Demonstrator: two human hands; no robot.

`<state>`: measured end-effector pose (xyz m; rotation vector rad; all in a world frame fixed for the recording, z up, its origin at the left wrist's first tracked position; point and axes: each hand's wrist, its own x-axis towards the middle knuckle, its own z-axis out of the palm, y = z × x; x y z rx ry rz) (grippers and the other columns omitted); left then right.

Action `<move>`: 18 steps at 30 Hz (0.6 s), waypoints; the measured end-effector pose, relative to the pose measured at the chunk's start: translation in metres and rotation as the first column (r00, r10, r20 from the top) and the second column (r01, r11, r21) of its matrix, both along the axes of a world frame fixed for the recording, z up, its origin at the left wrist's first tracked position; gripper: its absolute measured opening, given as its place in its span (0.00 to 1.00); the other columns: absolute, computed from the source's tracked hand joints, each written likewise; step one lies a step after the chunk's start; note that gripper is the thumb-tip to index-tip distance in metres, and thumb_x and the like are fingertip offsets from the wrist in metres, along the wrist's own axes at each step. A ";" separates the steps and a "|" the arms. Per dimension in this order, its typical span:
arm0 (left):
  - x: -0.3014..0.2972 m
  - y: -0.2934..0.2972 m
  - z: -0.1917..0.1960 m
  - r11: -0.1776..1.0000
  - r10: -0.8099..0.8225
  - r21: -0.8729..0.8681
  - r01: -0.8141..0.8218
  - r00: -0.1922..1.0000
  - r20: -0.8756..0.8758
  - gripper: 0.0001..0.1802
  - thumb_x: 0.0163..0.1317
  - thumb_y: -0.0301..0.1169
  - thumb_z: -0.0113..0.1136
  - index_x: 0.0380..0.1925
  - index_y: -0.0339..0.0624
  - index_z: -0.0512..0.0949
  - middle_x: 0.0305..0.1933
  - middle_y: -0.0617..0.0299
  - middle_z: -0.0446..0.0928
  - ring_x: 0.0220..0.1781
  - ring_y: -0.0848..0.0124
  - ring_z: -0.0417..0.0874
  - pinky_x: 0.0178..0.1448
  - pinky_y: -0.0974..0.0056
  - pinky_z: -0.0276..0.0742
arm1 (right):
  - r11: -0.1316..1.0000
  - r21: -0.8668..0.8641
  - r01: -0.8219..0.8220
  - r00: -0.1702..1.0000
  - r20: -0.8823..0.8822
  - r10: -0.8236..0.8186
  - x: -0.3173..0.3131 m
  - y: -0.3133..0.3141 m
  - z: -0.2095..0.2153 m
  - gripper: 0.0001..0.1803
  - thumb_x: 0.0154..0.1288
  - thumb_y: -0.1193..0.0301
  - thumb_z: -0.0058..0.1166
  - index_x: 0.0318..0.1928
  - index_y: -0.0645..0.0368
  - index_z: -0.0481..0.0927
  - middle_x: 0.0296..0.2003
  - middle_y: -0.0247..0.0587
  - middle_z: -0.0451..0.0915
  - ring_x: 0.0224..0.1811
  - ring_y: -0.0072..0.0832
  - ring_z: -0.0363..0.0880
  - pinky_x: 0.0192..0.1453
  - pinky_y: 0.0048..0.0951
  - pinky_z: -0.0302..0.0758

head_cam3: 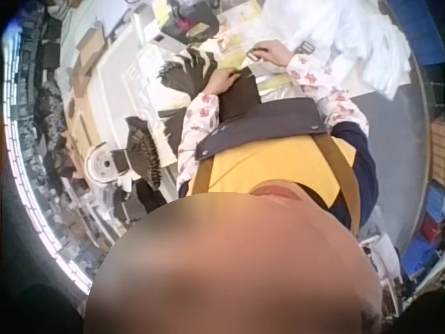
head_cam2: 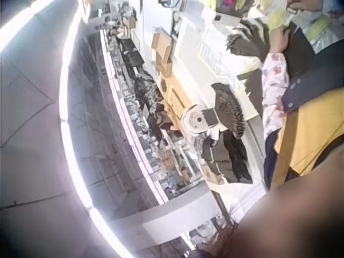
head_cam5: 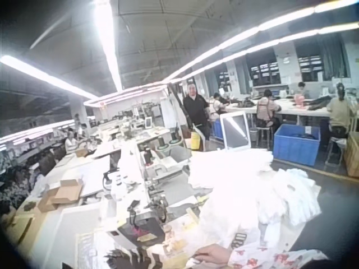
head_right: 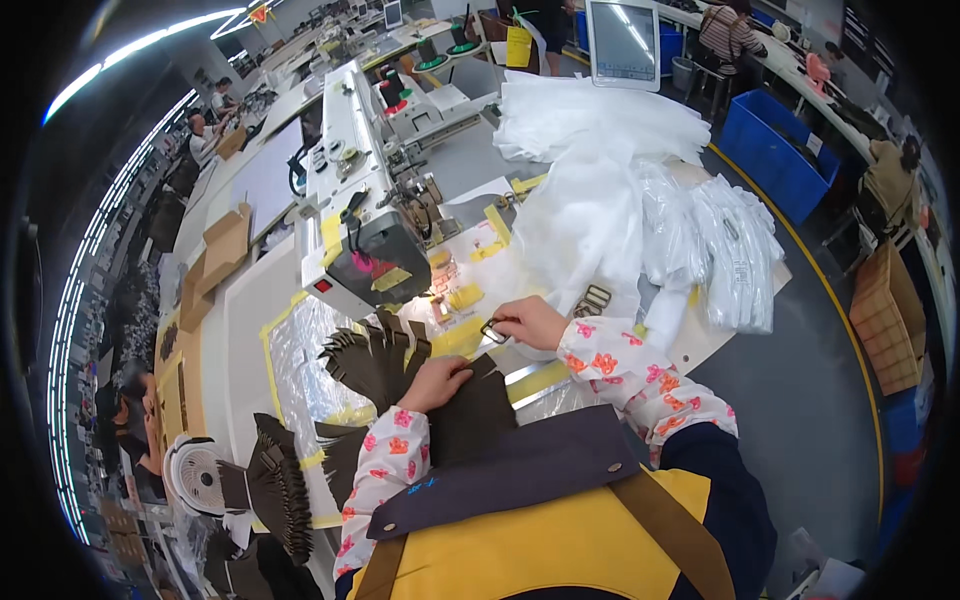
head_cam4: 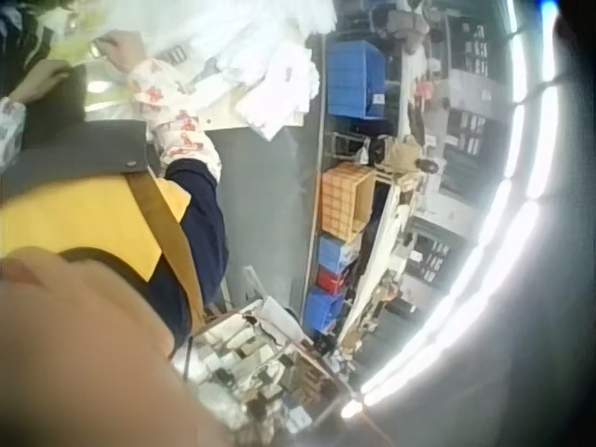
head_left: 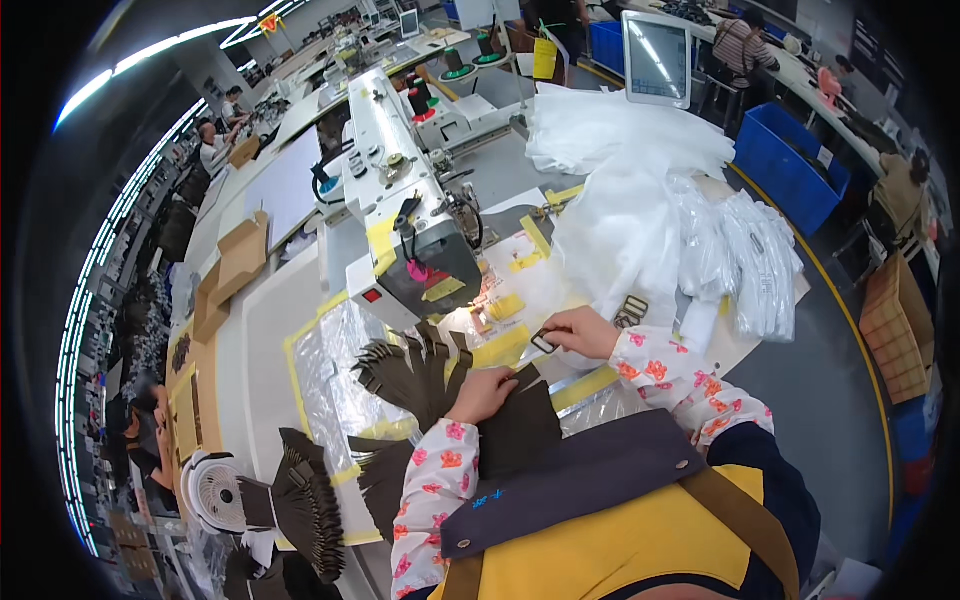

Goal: Attaching metal buckles to pre-cut fabric or leather straps.

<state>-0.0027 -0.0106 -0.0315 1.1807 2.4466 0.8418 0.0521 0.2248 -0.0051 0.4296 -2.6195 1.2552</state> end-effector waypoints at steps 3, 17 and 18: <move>0.006 0.004 0.013 0.997 0.056 0.061 -0.051 0.996 -0.070 0.09 0.56 0.30 0.53 0.35 0.37 0.74 0.28 0.54 0.76 0.30 0.65 0.78 0.35 0.65 0.71 | 0.835 -0.544 0.085 0.878 0.437 0.195 -0.002 -0.019 -0.015 0.11 0.62 0.66 0.48 0.33 0.64 0.75 0.22 0.31 0.75 0.19 0.15 0.72 0.25 0.17 0.70; 0.030 -0.013 0.022 0.670 0.319 0.542 -0.507 0.856 0.407 0.06 0.61 0.27 0.47 0.34 0.36 0.72 0.27 0.62 0.69 0.30 0.79 0.68 0.35 0.72 0.66 | 0.753 -0.637 0.164 0.743 0.582 0.331 -0.014 -0.081 -0.029 0.06 0.61 0.71 0.47 0.37 0.61 0.73 0.24 0.32 0.74 0.17 0.15 0.72 0.19 0.16 0.70; 0.034 -0.013 0.028 0.751 0.267 0.525 -0.401 0.911 0.314 0.05 0.59 0.26 0.50 0.33 0.36 0.72 0.29 0.61 0.70 0.32 0.76 0.70 0.37 0.71 0.67 | 0.751 -0.637 0.174 0.742 0.586 0.326 -0.014 -0.081 -0.030 0.07 0.61 0.72 0.48 0.37 0.62 0.73 0.24 0.33 0.75 0.17 0.16 0.72 0.19 0.16 0.70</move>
